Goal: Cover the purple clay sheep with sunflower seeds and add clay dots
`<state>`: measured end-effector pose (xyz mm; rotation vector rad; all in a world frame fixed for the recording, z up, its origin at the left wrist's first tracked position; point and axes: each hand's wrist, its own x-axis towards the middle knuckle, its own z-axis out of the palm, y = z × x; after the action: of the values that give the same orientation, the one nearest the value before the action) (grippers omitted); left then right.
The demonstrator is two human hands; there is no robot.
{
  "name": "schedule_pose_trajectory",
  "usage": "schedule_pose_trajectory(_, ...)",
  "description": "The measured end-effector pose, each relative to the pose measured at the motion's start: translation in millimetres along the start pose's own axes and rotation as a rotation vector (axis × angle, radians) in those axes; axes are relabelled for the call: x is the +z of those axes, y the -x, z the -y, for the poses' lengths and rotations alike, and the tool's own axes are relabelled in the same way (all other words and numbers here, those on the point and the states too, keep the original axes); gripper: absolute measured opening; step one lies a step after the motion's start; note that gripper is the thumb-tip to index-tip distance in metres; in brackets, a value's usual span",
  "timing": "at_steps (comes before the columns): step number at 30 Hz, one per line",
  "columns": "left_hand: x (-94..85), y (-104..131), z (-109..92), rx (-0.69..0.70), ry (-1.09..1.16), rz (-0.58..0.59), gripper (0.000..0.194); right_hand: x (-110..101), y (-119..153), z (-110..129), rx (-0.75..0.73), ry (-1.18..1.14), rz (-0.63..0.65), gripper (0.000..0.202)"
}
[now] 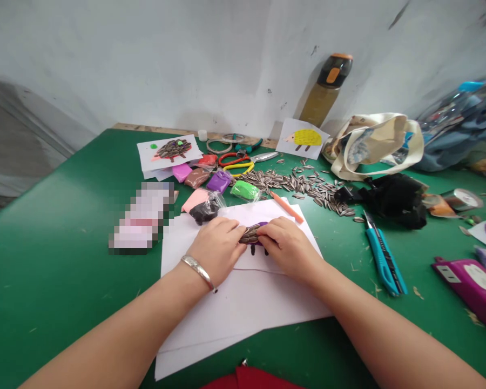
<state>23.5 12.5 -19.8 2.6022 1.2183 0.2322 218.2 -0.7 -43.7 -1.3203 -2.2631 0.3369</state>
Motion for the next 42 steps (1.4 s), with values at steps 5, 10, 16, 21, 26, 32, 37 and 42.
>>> schedule_pose_trajectory(5, -1.3, -1, 0, -0.008, 0.009, 0.019, 0.014, -1, -1, 0, 0.011, -0.014, 0.017, 0.017)
schedule_pose_trajectory(10, -5.7, -3, 3, 0.023, 0.038, 0.032, 0.011, -12, 0, -5, -0.005, -0.037, -0.048, 0.015)
schedule_pose_trajectory(16, -7.5, -2, 4, 0.029, 0.046, 0.03, 0.009, -20, 1, -7, -0.052, 0.056, -0.027, 0.023)
schedule_pose_trajectory(21, -7.9, -1, 3, 0.037, 0.053, 0.032, 0.011, -19, 1, 1, -0.05, 0.144, 0.063, 0.025)
schedule_pose_trajectory(26, -8.3, 0, 2, 0.039, 0.055, 0.031, 0.011, -23, 3, 6, -0.056, 0.22, 0.052, 0.027)
schedule_pose_trajectory(32, -8.6, 1, 1, 0.027, 0.059, 0.037, 0.011, -24, 6, 12, -0.032, 0.298, 0.055, 0.028)
schedule_pose_trajectory(37, -8.0, 1, 1, 0.026, 0.057, 0.035, 0.012, -21, 7, 12, -0.042, 0.287, 0.074, 0.023)
schedule_pose_trajectory(42, -6.6, 1, 1, 0.03, 0.047, 0.024, 0.013, -19, 7, 10, -0.042, 0.277, 0.077, 0.024)
